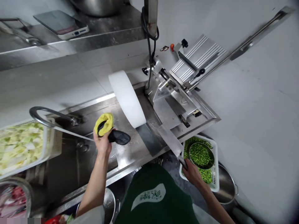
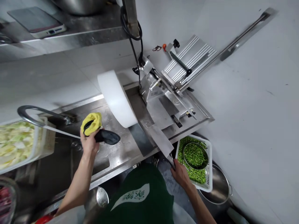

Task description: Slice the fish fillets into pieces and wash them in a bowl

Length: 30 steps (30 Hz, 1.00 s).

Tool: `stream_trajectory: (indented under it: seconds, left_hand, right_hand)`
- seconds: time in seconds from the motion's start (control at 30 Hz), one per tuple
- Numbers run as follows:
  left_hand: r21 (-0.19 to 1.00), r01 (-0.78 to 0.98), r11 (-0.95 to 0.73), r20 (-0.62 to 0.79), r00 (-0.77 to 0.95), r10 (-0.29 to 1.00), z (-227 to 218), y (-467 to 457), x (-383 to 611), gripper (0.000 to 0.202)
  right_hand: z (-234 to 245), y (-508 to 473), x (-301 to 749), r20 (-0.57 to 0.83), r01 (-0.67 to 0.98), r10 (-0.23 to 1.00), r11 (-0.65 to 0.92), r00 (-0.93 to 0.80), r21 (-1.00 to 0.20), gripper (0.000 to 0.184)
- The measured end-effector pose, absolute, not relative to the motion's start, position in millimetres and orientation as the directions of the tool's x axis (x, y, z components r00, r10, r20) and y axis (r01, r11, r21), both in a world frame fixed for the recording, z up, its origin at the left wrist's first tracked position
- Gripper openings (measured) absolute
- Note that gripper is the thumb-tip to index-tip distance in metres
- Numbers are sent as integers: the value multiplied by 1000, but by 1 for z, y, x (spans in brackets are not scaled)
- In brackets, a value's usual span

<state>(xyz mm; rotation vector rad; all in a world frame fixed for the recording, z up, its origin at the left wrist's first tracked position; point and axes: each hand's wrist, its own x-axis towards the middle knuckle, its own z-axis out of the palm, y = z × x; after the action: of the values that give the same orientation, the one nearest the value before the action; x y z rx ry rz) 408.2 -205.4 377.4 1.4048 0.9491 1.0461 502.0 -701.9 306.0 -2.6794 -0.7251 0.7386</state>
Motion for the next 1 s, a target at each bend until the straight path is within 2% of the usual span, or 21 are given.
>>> stream_trajectory:
  seconds: [0.07,0.17,0.27,0.33,0.43,0.53,0.6,0.67,0.77,0.87,1.0]
  left_hand:
    - [997,38,-62,51,243,969,376,-216,378,75]
    - [935,267,-236,153,297,942,377,-249,332,65]
    - [726,520,-450,210,456,865,368,-289,306,44]
    - [550,644,-531,155,546,823,354,-296,299,30]
    - [404,795,-452,55,472,880,339,-256,276,20]
    - [392,878,-276,60,275,960,338,-189,233,21]
    - [400,879,-260,118,232,966,339,-156,210,26]
    - [411,847,-337,158,298,941,335,-139,201,28]
    - [432,778,-456,110,457,883,323,-124,213,34]
    - [453,781,-429,60,453,889,309,-89,225,43]
    - [462,824,-328,-11,375,927,289,-7,208,49]
  right_hand:
    - [315,-715,496,-426,472,600,-798,677,-374,21]
    - [332,-693,491,-487,591,687,-721,540,-362,24]
    - [350,-624,481,-533,710,752,-613,389,-347,24]
    - [361,-570,469,-539,786,790,-520,293,-335,25]
    - [370,-502,452,-542,865,807,-426,232,-264,33]
    - [368,-444,436,-544,896,810,-387,218,-216,41]
    - [364,-396,419,-539,905,817,-369,207,-211,46]
    - [361,-336,396,-526,910,829,-351,191,-221,49]
    - [362,-242,357,-501,920,854,-301,142,-252,47]
    - [364,-183,333,-474,935,874,-253,110,-250,45]
    - [354,-184,332,-474,947,865,-272,164,-170,48]
